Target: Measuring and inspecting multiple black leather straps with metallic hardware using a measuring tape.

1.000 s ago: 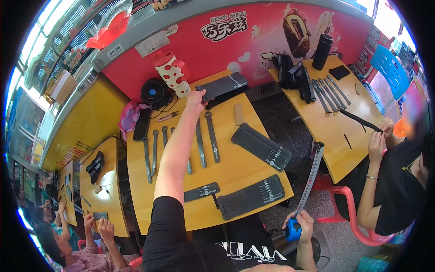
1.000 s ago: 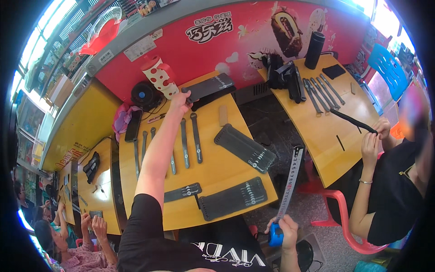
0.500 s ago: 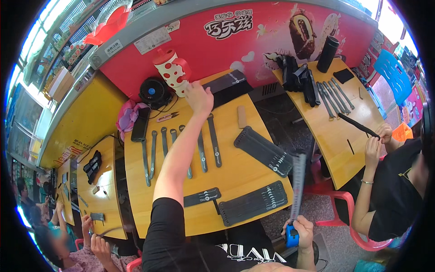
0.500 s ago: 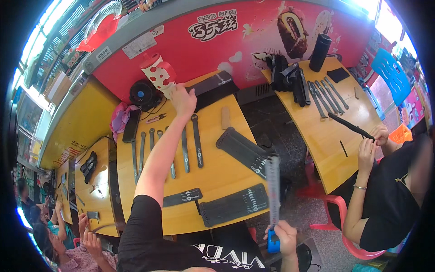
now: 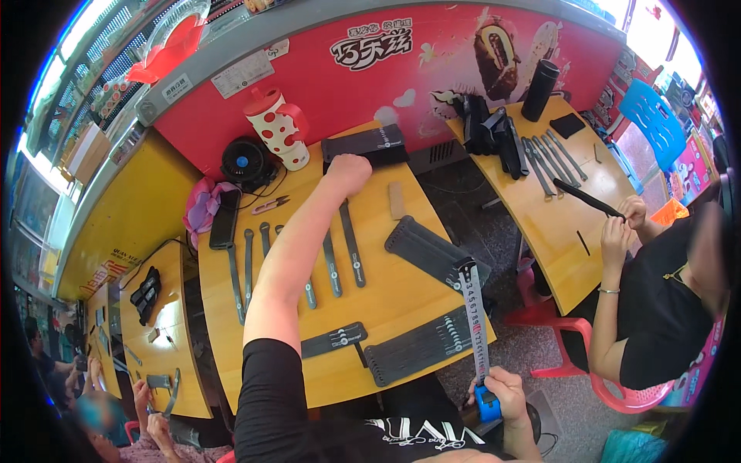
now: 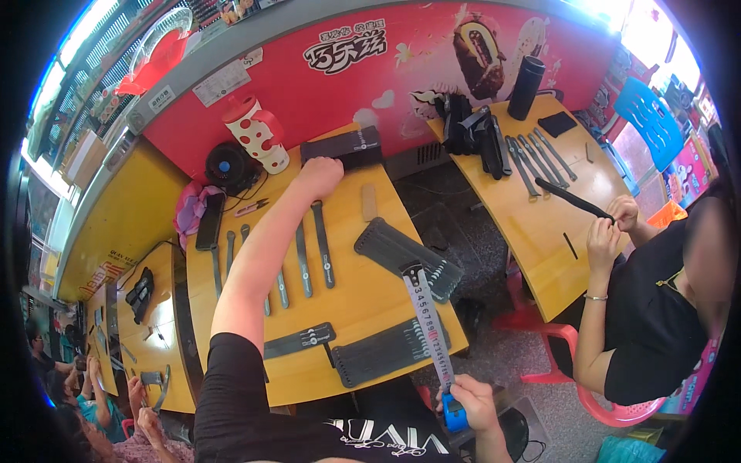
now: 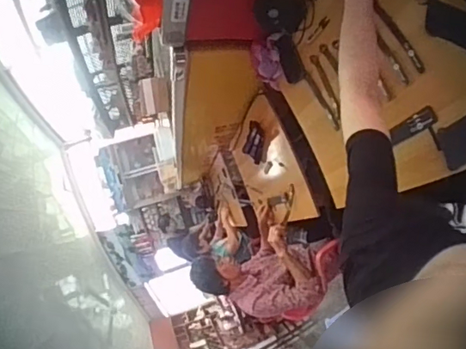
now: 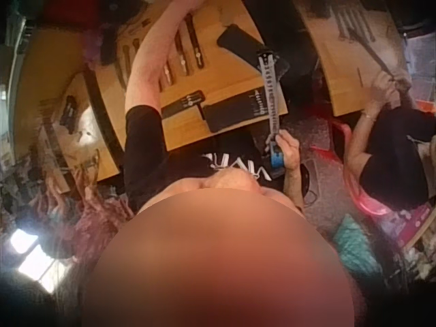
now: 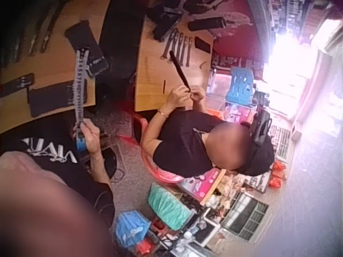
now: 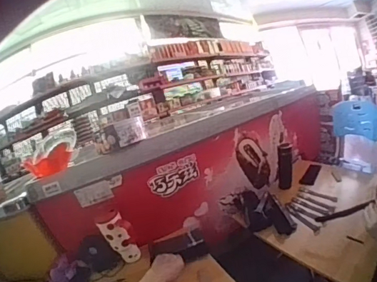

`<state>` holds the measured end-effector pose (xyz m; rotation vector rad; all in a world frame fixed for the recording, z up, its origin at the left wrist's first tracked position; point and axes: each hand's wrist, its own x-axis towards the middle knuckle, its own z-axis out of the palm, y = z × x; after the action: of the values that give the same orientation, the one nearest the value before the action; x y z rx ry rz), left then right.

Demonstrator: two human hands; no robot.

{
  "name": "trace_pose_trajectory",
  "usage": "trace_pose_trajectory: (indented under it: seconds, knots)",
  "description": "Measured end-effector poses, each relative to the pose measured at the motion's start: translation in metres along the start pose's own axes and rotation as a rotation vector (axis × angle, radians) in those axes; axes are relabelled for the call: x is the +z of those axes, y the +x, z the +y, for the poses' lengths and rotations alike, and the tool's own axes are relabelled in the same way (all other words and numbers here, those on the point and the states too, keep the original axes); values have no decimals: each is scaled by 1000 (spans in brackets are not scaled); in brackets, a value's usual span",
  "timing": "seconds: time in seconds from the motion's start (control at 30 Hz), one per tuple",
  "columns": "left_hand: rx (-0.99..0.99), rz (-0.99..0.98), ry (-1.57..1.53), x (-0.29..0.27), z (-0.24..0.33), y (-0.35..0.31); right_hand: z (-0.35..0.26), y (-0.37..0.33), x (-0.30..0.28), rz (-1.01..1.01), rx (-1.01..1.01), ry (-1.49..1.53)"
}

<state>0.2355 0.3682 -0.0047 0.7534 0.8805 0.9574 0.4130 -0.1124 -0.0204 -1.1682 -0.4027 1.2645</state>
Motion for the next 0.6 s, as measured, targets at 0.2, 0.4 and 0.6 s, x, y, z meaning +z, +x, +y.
trace_pose_trajectory:
  seconds: [0.2, 0.4, 0.6]
  knots:
    - [-66, 157, 126, -14, -9, 31, 8, -34, -9, 41, -29, -58]
    - [-50, 156, 186, -18, 10, 41, 0, -51, -8, 94, -53, -59]
    - [-7, -35, 257, 120, -14, 44, -9, -112, -27, 274, -173, -22]
